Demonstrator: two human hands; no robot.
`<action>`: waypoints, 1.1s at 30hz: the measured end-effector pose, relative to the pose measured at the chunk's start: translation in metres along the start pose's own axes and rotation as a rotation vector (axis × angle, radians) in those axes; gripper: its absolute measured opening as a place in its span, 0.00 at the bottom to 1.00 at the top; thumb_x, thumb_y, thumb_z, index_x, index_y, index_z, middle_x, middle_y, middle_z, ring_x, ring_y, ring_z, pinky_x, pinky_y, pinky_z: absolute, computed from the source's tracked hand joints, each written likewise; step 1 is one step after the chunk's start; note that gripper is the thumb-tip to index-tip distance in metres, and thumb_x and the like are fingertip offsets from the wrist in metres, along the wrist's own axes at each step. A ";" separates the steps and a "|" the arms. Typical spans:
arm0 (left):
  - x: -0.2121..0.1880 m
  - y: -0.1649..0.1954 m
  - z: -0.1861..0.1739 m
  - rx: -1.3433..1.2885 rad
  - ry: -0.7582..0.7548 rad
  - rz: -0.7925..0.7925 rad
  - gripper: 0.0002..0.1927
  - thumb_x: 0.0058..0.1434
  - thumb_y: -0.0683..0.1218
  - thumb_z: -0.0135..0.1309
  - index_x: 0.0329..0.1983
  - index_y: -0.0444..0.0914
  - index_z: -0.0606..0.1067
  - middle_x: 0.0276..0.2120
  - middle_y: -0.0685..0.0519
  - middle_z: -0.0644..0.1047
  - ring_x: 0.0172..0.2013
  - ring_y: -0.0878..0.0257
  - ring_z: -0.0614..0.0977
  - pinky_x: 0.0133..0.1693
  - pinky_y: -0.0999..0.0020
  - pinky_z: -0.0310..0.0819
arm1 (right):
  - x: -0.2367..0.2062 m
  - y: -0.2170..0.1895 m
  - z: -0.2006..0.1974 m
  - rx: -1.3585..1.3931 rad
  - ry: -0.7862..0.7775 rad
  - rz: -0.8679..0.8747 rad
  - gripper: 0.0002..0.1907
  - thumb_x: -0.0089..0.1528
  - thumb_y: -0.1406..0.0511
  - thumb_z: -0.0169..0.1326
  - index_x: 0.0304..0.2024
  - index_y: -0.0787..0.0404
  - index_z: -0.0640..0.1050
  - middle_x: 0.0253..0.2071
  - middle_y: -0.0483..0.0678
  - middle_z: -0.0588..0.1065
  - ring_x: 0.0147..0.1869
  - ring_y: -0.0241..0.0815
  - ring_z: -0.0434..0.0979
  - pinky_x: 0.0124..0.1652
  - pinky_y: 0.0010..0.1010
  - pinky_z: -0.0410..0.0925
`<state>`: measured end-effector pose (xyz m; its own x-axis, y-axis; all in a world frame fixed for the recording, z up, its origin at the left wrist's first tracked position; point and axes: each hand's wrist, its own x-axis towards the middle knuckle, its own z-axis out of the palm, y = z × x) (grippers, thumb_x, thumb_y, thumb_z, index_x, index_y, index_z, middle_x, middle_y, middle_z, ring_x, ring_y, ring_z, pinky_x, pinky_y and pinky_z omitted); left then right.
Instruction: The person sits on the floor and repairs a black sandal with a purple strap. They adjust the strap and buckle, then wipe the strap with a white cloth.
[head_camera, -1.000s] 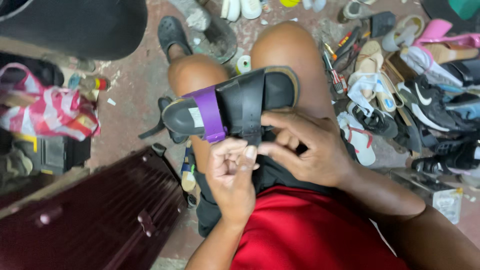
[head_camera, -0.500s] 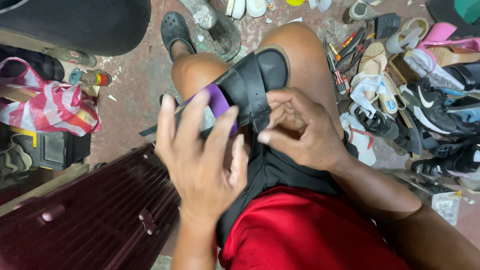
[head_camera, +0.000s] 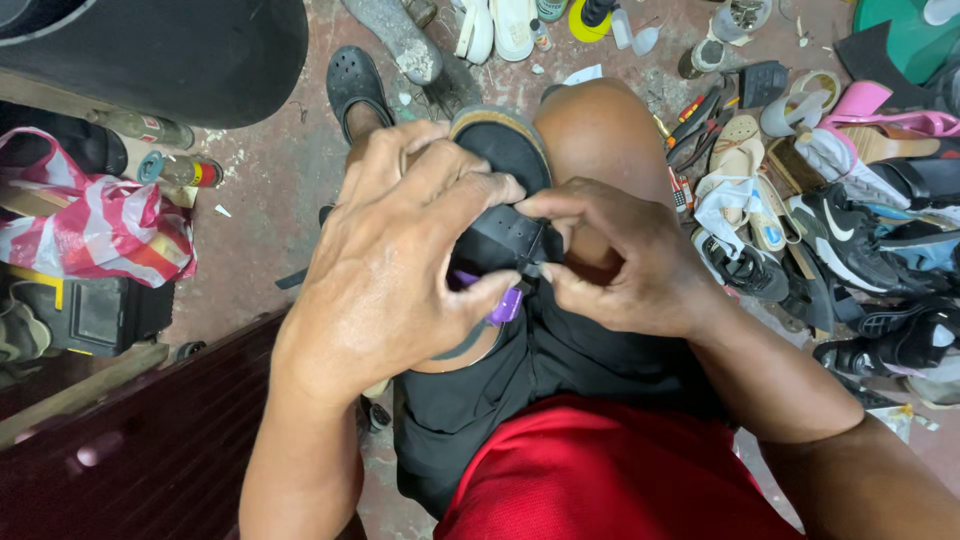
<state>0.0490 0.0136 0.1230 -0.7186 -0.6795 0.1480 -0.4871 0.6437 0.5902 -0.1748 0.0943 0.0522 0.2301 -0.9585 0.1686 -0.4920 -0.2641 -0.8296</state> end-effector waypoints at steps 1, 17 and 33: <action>0.002 0.001 0.001 0.002 0.012 -0.015 0.28 0.46 0.49 0.72 0.51 0.39 0.79 0.49 0.45 0.76 0.61 0.39 0.70 0.60 0.48 0.65 | 0.000 0.000 -0.002 -0.003 0.009 -0.006 0.30 0.53 0.71 0.66 0.57 0.59 0.74 0.51 0.49 0.78 0.51 0.43 0.82 0.51 0.32 0.74; -0.026 -0.007 0.076 -0.159 0.216 -0.101 0.29 0.45 0.51 0.74 0.52 0.46 0.82 0.32 0.52 0.71 0.62 0.42 0.72 0.61 0.45 0.64 | -0.012 0.020 -0.014 0.120 -0.105 0.016 0.19 0.53 0.72 0.66 0.45 0.61 0.75 0.52 0.50 0.80 0.56 0.45 0.84 0.52 0.32 0.77; -0.045 -0.025 0.086 -0.194 0.245 -0.050 0.22 0.51 0.56 0.71 0.49 0.49 0.83 0.38 0.55 0.75 0.65 0.45 0.70 0.64 0.44 0.62 | -0.030 0.025 0.020 0.634 -0.043 0.415 0.12 0.67 0.75 0.54 0.52 0.66 0.69 0.36 0.43 0.72 0.34 0.27 0.69 0.33 0.19 0.64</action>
<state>0.0514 0.0580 0.0335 -0.5437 -0.7882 0.2885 -0.3980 0.5447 0.7381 -0.1770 0.1182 0.0159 0.1707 -0.9571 -0.2343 0.0287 0.2425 -0.9697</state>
